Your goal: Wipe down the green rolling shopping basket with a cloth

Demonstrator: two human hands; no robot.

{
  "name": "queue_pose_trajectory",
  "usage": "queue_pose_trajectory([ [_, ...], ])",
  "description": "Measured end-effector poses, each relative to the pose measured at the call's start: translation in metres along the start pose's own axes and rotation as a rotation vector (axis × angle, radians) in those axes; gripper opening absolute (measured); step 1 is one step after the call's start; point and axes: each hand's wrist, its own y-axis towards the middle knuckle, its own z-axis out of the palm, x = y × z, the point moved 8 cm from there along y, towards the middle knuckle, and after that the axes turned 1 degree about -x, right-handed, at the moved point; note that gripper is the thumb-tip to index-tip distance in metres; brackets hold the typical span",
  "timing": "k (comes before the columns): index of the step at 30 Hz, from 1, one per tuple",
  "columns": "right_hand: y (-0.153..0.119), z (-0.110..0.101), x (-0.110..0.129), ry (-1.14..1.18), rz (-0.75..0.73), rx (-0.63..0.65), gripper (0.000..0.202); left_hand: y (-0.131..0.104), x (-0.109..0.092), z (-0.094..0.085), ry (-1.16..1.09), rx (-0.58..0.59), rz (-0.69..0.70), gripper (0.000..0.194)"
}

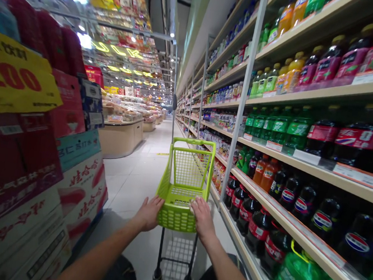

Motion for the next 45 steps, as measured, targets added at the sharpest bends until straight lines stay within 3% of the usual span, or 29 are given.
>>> queue_pose_trajectory([
  [8, -0.002, -0.012, -0.052, -0.094, 0.107, -0.032, 0.035, -0.025, -0.044, -0.002, -0.089, -0.062, 0.012, 0.073],
  [11, 0.000, -0.016, -0.058, -0.117, 0.193, -0.073, 0.037, -0.027, -0.055, 0.000, -0.145, -0.082, 0.087, 0.074],
  [13, -0.001, -0.015, -0.041, -0.068, 0.185, -0.084, 0.040, -0.025, -0.051, 0.001, -0.131, -0.098, 0.121, 0.074],
  [19, -0.006, 0.001, 0.058, 0.162, -0.006, 0.039, 0.049, -0.021, -0.004, 0.004, 0.091, -0.129, 0.016, 0.066],
  [22, -0.001, 0.005, 0.071, 0.141, -0.013, 0.061, 0.044, -0.029, 0.004, 0.004, 0.116, -0.148, -0.010, 0.067],
  [26, 0.005, 0.009, 0.050, 0.110, -0.008, 0.084, 0.040, -0.034, -0.007, 0.002, 0.042, -0.123, -0.011, 0.067],
  [32, 0.017, 0.007, -0.009, 0.081, 0.104, 0.077, 0.041, -0.029, -0.054, 0.004, -0.094, -0.075, 0.108, 0.075],
  [35, 0.020, 0.006, -0.009, 0.102, 0.131, 0.050, 0.047, -0.023, -0.071, 0.010, -0.182, -0.059, 0.207, 0.080],
  [37, 0.016, 0.008, 0.010, 0.156, 0.094, 0.064, 0.053, -0.017, -0.065, 0.009, -0.206, -0.053, 0.197, 0.081],
  [41, 0.008, 0.008, 0.054, 0.225, 0.067, 0.123, 0.061, -0.004, -0.013, -0.007, -0.125, -0.031, -0.042, 0.082],
  [45, 0.023, 0.010, 0.055, 0.120, 0.277, 0.295, 0.061, 0.003, 0.016, -0.019, -0.006, 0.040, -0.108, 0.082],
])
